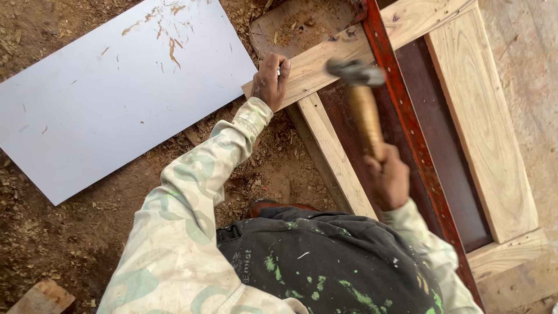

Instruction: The person sits on the ground assembling a wooden frame. They drive screws into the frame with a red electric drill, reposition a woven sack aside, then hammer nails along the frame rails, holding nails in place with one hand while striking with the hammer.

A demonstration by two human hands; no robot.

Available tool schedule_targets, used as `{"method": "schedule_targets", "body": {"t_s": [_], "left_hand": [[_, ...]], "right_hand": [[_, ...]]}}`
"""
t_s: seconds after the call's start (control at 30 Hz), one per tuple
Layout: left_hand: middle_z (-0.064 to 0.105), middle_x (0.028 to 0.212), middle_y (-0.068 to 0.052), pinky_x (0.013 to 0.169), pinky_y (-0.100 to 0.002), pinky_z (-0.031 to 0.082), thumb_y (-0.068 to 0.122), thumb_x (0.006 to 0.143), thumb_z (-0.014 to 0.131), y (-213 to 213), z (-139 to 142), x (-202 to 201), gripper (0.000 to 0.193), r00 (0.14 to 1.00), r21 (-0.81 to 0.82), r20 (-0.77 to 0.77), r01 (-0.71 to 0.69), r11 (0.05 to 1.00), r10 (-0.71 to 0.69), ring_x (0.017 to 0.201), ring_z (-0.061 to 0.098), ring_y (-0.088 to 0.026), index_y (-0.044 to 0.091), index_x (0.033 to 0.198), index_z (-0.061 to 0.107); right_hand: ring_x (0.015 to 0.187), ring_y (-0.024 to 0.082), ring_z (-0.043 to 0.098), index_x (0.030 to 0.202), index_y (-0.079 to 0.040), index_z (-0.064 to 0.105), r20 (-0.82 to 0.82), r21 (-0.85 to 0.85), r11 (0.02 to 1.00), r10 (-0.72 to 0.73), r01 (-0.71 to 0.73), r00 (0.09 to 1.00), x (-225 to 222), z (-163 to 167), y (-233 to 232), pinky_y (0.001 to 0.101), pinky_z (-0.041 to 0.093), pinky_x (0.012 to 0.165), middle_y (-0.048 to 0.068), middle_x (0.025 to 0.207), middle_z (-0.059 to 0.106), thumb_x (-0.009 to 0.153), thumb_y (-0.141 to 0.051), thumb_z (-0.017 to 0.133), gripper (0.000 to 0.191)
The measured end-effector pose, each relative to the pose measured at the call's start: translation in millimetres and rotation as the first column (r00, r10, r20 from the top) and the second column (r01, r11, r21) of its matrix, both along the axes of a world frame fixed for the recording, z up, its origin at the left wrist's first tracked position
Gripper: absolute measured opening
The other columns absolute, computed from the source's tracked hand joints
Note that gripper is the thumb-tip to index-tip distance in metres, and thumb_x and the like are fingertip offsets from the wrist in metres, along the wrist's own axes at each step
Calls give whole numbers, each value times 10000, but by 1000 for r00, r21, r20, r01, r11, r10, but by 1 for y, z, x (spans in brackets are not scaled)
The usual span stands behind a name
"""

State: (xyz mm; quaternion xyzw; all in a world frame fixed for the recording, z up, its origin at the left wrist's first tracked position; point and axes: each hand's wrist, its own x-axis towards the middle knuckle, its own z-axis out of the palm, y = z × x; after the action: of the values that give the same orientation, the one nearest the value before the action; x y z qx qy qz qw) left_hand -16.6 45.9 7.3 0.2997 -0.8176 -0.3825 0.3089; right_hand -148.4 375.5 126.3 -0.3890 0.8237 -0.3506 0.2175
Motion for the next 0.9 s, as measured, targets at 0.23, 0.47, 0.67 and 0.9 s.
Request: {"method": "schedule_targets", "body": {"t_s": [0.23, 0.47, 0.67, 0.9], "left_hand": [[551, 863, -68, 610, -346, 545, 353, 1153, 398, 4, 2, 1, 320, 1000, -14, 9, -16, 1000, 16, 710, 586, -189, 96, 980, 481], [554, 864, -70, 602, -356, 534, 342, 1142, 375, -1, -8, -3, 305, 1000, 4, -18, -3, 1000, 3, 700, 577, -190, 106, 981, 483], [543, 861, -95, 621, -374, 512, 344, 1145, 396, 1, -5, 0, 312, 1000, -5, -2, -1, 1000, 1, 728, 575, -213, 93, 981, 478], [557, 857, -91, 634, -379, 518, 369, 1146, 395, 0, 3, 2, 351, 1000, -4, -3, -5, 1000, 5, 723, 590, -207, 79, 973, 490]], "right_hand": [[616, 238, 633, 1085, -155, 596, 48, -944, 329, 163, -8, 985, -47, 57, 62, 404, 575, 589, 99, 802, 640, 946, -232, 696, 188], [633, 362, 668, 1202, -20, 567, -196, 399, 911, 198, -107, 960, 12, -6, -10, 493, 533, 546, 193, 813, 699, 945, -285, 681, 386], [605, 280, 660, 1187, -6, 568, 66, 120, 951, 280, -286, 958, 10, 23, -7, 411, 515, 544, 152, 771, 670, 983, -265, 644, 338], [525, 174, 572, 1070, -27, 611, 414, 118, 987, 49, -107, 909, 12, 12, -12, 329, 492, 501, 44, 635, 567, 1038, -286, 545, 269]]}}
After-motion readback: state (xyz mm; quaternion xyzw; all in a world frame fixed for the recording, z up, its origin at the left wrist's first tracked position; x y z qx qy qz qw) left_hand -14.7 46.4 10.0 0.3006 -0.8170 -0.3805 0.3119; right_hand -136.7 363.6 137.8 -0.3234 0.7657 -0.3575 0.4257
